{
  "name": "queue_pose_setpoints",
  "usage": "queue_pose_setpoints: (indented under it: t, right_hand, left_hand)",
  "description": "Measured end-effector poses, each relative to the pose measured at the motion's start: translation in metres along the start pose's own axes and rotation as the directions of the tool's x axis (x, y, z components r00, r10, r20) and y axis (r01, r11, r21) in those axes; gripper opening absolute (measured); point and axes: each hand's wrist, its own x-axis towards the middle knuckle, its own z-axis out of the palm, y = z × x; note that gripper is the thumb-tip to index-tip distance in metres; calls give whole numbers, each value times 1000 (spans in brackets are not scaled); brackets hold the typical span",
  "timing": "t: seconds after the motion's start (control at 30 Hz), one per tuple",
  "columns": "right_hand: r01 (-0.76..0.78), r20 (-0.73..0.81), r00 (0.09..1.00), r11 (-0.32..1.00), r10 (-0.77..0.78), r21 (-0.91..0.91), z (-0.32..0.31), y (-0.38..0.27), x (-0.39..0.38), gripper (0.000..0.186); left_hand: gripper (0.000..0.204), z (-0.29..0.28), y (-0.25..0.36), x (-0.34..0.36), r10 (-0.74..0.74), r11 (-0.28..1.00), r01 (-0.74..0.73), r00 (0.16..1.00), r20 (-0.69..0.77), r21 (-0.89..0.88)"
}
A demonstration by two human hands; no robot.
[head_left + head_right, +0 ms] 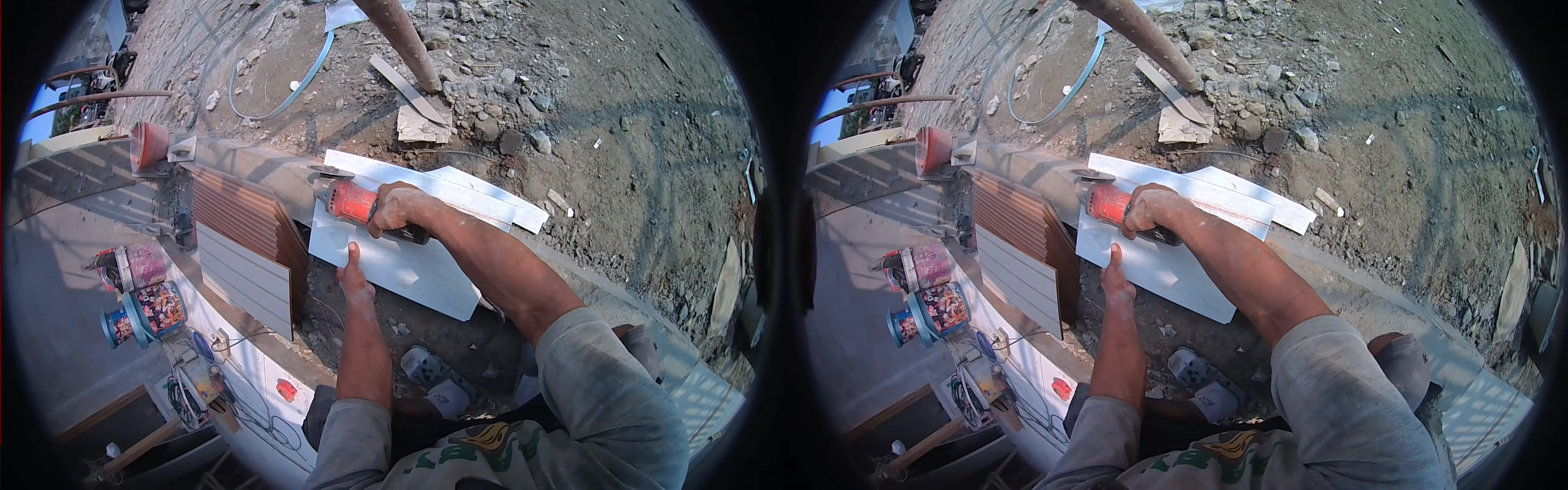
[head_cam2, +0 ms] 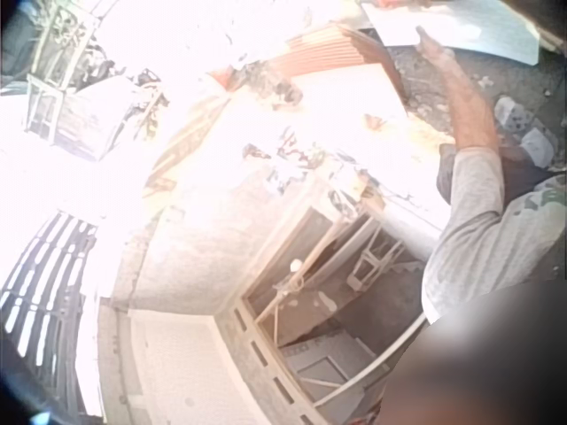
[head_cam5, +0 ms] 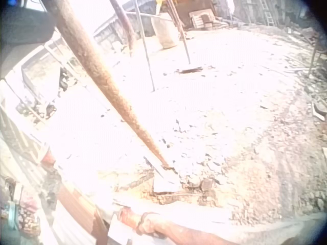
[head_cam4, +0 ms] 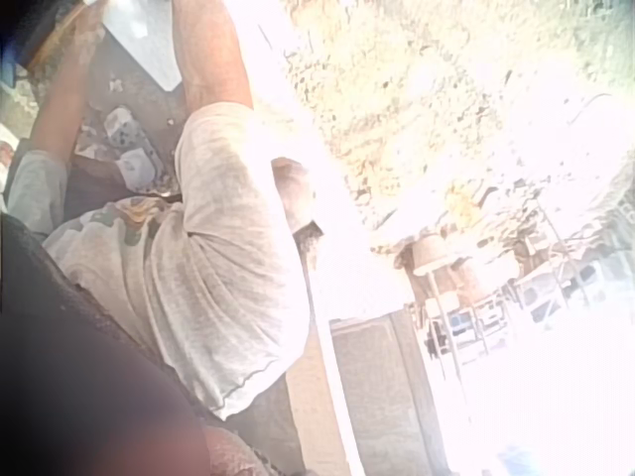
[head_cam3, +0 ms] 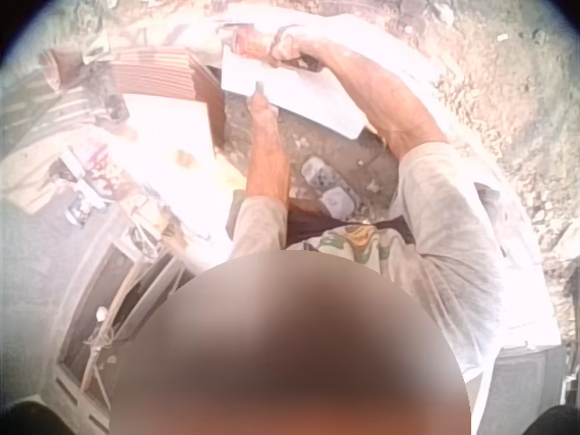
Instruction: Cutting a white ceramic tile using a handheld angle grinder.
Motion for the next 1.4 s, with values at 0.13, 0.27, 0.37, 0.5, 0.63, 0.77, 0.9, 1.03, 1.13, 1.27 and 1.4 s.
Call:
queue_pose_setpoints:
  t: [0.13,0.27,0.37,0.5,0.63,0.77,0.9,1.03,1.13,1.27,1.4]
  right_hand:
    - [4,-6,1000,1000,-4,2,-1,1,-2,55]
    - [-11,6,1000,1000,11,9,-1,1,-2,56]
    - [-14,2,1000,1000,14,0,-1,2,-3,56]
    - [-15,-6,1000,1000,15,10,-1,3,-3,56]
    - [-28,5,1000,1000,28,6,-1,2,-4,55]
    - [-40,12,999,999,40,-19,-1,2,-5,52]
    - [-44,13,999,999,44,-18,-1,5,-6,52]
    - [2,0,1000,1000,-2,23,0,8,-8,56]
    - [1,-2,1000,1000,-1,20,0,8,-8,55]
    - [-53,28,998,998,54,-23,-1,8,-10,52]
    - [-51,27,998,998,52,-20,-1,11,-13,52]
  left_hand:
    - [61,3,-1,-2,-10,1000,10,1000,-12,3]
    - [62,2,0,-1,-14,1000,14,1000,-12,2]
    - [64,3,0,-3,-13,1000,13,1000,-2,0]
    - [66,3,1,-1,-9,1000,9,1000,-12,10]
    - [67,2,-1,0,-12,1000,12,1000,-16,11]
    - [66,0,-2,1,16,1000,-16,1000,-5,4]
    - [63,2,-2,-1,18,1000,-18,1000,11,4]
    - [62,1,-2,0,25,1000,-25,1000,15,1]
    - [61,0,-3,1,26,1000,-26,1000,1,0]
    - [62,5,-2,-3,9,1000,-9,999,-43,5]
    - [65,8,1,-7,5,1000,-5,999,-42,19]
